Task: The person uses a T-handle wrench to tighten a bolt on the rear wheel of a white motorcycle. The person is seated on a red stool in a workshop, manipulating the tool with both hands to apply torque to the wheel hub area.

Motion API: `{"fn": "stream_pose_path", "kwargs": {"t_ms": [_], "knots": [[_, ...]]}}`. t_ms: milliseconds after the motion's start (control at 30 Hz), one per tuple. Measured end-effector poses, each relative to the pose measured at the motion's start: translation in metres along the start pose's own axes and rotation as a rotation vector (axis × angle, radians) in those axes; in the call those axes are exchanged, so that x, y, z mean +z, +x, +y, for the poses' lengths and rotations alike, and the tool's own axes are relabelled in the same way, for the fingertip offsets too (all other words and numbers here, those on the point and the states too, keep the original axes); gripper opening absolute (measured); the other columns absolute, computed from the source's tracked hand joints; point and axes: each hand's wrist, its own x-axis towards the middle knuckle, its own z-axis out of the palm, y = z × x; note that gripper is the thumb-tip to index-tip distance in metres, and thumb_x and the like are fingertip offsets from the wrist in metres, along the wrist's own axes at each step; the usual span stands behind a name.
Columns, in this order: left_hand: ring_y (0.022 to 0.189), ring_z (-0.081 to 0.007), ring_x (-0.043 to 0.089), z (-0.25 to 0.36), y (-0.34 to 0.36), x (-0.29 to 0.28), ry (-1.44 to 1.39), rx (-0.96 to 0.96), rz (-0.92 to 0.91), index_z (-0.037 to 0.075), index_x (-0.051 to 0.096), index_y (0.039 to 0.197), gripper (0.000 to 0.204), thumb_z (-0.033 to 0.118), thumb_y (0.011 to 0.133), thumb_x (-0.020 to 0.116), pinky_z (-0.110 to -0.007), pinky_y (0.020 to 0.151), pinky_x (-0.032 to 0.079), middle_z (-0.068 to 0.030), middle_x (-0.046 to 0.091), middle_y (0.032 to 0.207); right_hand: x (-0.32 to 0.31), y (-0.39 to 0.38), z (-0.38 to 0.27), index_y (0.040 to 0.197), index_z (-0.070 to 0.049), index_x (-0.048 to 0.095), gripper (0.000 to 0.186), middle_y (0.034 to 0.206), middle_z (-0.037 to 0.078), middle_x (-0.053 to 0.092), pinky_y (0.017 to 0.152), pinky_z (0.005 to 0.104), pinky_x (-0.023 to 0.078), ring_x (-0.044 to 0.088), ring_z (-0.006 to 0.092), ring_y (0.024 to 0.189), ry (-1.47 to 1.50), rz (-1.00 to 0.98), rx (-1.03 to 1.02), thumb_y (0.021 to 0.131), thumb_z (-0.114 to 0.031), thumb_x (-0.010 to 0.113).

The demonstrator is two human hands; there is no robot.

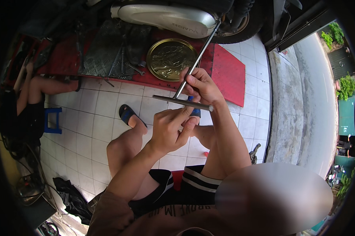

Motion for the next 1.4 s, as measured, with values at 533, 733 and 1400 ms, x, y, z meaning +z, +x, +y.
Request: {"fn": "stream_pose_path", "kwargs": {"t_ms": [533,733,1400], "knots": [[0.046,-0.0076,0.046,0.009,-0.006,0.002,-0.116,-0.227,0.169,-0.011,0.038,0.14,0.06,0.008,0.087,0.06,-0.023,0.045,0.037,-0.0017,0.057,0.059,-0.013,0.005,0.001,0.092,-0.003,0.055,0.029,0.058,-0.006,0.037,0.05,0.0223,0.023,0.03,0.0047,0.051,0.124,0.051,-0.102,0.098,-0.031,0.059],[0.045,-0.0064,0.041,0.017,-0.025,0.031,-0.202,-0.232,-0.067,-0.009,0.04,0.139,0.058,0.008,0.088,0.06,-0.022,0.044,0.032,0.0,0.05,0.055,-0.023,0.006,0.001,0.093,-0.003,0.055,0.026,0.058,-0.006,0.036,0.05,0.0228,0.023,0.029,0.0042,0.052,0.177,0.031,-0.203,0.098,-0.029,0.058],[0.065,-0.0067,0.051,0.03,-0.036,0.033,-0.605,-0.604,-0.171,-0.004,0.017,0.15,0.064,-0.001,0.094,0.048,-0.02,0.06,0.04,-0.0049,0.055,0.074,-0.023,0.016,-0.008,0.088,-0.007,0.053,0.024,0.054,-0.005,0.035,0.047,0.0237,0.02,0.026,0.0049,0.047,0.182,0.223,-0.181,0.101,-0.026,0.05]]}}
